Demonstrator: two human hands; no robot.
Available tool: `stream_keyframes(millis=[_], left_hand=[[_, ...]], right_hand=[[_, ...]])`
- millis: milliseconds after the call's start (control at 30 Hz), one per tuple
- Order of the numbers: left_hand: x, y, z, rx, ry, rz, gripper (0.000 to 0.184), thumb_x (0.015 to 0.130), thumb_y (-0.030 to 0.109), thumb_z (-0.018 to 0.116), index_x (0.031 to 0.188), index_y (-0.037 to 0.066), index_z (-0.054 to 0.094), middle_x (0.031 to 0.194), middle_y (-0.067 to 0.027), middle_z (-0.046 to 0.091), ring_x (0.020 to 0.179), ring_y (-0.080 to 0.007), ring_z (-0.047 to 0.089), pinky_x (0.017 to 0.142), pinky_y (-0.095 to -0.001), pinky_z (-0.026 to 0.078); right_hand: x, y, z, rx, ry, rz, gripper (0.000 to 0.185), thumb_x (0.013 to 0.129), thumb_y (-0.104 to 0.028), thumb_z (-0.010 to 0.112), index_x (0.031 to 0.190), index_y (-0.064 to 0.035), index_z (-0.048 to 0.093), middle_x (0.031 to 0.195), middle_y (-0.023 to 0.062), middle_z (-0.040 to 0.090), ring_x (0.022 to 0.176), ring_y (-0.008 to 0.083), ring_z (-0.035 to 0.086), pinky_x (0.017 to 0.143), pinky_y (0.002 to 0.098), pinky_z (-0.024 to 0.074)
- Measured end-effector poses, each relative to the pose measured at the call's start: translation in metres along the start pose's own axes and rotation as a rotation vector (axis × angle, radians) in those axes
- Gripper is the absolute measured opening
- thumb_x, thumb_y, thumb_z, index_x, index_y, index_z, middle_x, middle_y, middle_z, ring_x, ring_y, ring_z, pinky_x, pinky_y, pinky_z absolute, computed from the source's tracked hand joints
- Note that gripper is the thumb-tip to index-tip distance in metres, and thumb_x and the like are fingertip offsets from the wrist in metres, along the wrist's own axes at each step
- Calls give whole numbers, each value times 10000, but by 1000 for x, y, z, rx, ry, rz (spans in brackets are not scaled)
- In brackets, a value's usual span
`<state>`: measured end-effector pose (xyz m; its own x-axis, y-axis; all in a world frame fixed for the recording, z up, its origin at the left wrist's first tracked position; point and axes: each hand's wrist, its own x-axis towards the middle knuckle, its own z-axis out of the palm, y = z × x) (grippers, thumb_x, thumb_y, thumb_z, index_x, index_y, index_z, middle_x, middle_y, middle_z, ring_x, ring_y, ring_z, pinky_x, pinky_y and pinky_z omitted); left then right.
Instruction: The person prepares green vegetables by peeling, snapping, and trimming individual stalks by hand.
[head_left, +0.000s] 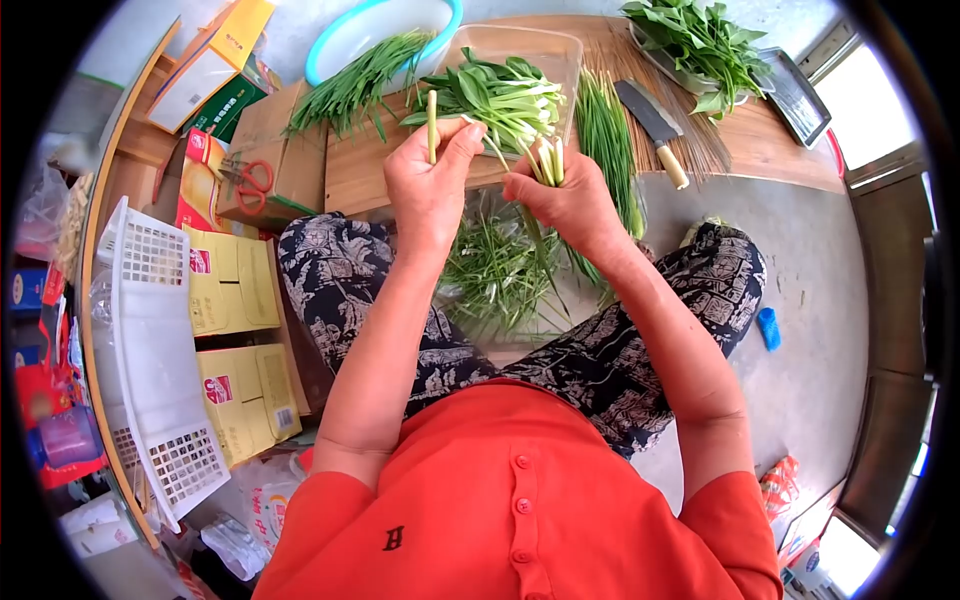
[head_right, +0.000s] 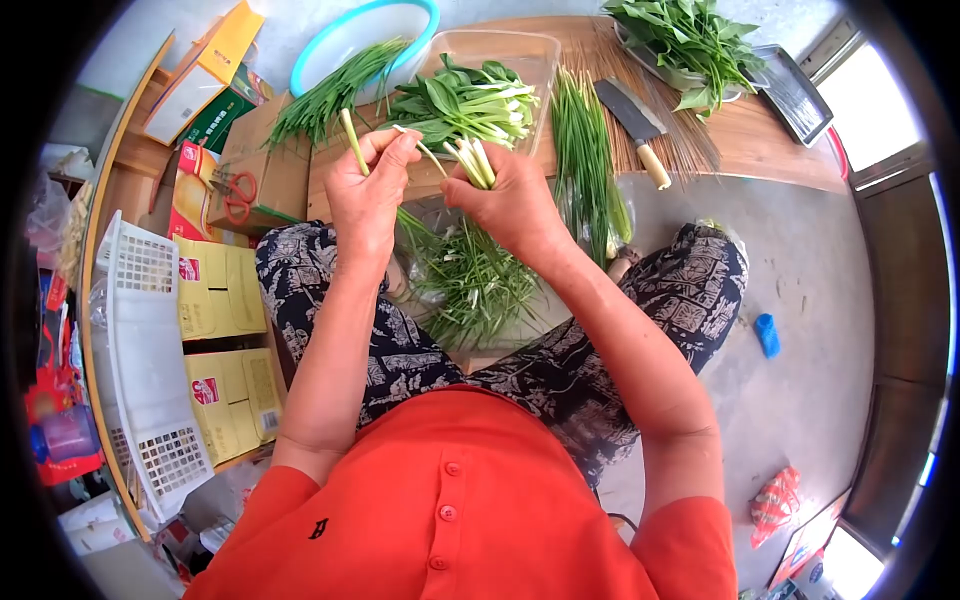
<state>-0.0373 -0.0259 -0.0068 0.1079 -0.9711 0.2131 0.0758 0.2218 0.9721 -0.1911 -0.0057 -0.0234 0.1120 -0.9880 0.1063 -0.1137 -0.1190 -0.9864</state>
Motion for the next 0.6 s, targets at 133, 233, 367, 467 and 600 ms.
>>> stream_keyframes(millis=[133, 233, 367, 467, 600], left_hand=[[2, -1, -4, 162, -34, 90, 141, 899, 146, 600, 934, 18, 650, 709, 28, 558, 535, -5, 377, 447, -177, 283], [7, -8, -10, 358, -42, 262, 142, 918, 157, 567, 910, 25, 619, 671, 45, 496, 532, -11, 368, 450, -180, 283], [11, -10, -15, 393, 57, 277, 159, 932, 178, 537, 867, 38, 575, 634, 63, 424, 524, -15, 349, 448, -181, 269], [14, 1, -23, 148, 111, 89, 204, 929, 195, 536, 775, 62, 543, 613, 66, 419, 497, -15, 354, 418, -189, 244], [5, 6, -14, -8, -63, 4, 135, 852, 173, 670, 865, 49, 616, 671, 52, 509, 510, -3, 380, 425, -167, 253]], right_hand=[[1, -11, 1, 130, -79, 140, 96, 831, -115, 647, 818, -28, 608, 656, -1, 605, 529, 47, 483, 474, 208, 377], [0, -10, 0, 235, -130, 172, 98, 865, -126, 634, 864, -36, 596, 678, 22, 610, 471, 48, 436, 431, 183, 332], [2, -10, -1, 323, -139, 187, 94, 858, -117, 640, 854, -37, 591, 682, 29, 611, 475, 52, 432, 431, 185, 328], [1, -8, -3, 335, -106, 206, 99, 853, -120, 647, 846, -38, 592, 682, 25, 610, 478, 51, 433, 433, 186, 329], [4, -5, -5, 321, -87, 184, 102, 847, -122, 656, 834, -43, 592, 680, 21, 609, 480, 50, 434, 434, 186, 332]])
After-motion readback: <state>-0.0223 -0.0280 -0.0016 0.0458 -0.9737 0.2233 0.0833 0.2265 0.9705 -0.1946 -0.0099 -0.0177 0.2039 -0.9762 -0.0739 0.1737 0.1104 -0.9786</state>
